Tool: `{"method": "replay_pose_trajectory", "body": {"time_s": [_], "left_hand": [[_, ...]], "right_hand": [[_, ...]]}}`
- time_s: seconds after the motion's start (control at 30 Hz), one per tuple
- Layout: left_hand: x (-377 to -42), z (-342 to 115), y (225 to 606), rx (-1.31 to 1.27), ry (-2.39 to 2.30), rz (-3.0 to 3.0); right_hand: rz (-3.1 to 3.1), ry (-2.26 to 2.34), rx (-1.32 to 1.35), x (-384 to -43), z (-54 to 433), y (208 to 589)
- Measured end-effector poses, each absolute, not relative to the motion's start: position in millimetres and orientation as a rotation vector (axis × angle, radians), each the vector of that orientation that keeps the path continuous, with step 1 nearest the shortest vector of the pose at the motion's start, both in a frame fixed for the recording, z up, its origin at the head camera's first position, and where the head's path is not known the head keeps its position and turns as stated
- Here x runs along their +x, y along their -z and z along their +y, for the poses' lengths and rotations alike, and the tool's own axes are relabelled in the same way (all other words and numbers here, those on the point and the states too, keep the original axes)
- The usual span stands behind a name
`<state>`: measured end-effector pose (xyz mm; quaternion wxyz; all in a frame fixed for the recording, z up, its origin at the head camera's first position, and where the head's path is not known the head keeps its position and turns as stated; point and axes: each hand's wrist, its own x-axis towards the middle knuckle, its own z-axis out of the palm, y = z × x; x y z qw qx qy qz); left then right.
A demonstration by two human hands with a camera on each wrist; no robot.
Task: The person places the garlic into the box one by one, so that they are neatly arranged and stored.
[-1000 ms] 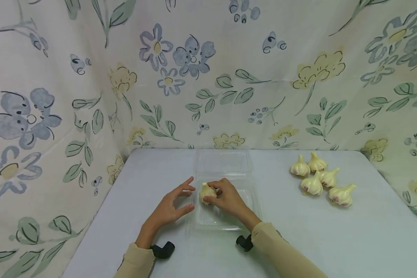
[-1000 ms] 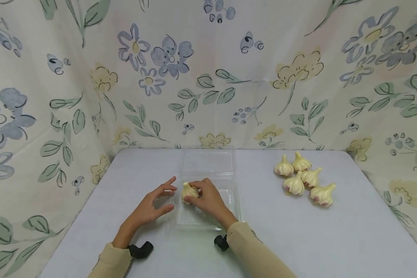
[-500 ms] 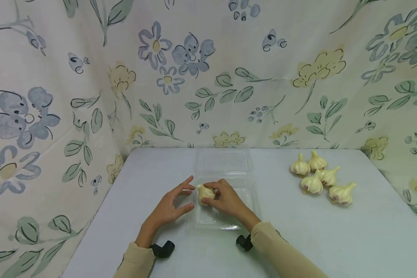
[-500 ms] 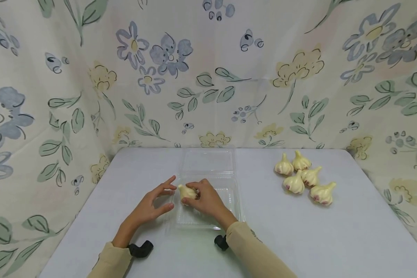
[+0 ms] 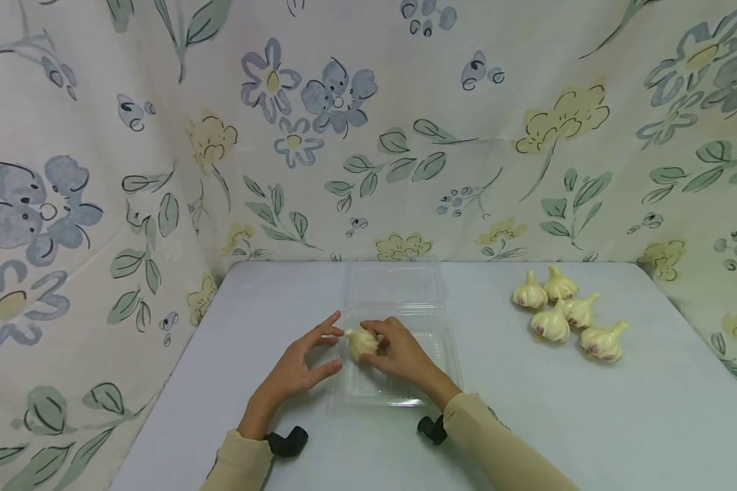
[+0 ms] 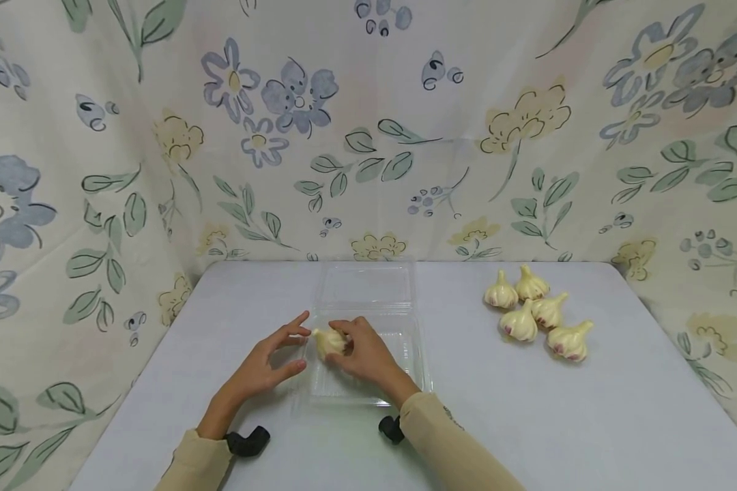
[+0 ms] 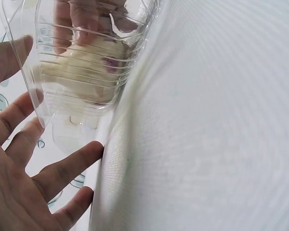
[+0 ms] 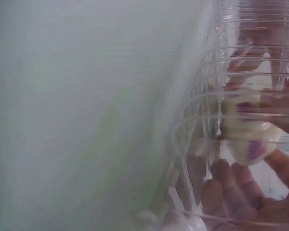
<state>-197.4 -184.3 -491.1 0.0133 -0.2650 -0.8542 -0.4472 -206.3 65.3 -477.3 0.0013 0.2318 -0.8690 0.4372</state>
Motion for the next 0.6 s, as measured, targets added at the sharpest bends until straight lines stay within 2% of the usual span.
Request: {"method": "replay_pose_trajectory", "body": {"time_s": [0.6], "left_hand": [[-192.3, -184.2, 489.8, -0.816, 1.420, -2.671]], "right_hand": [[-2.725, -1.366, 0.696, -205.9, 67.3, 475.3]]}}
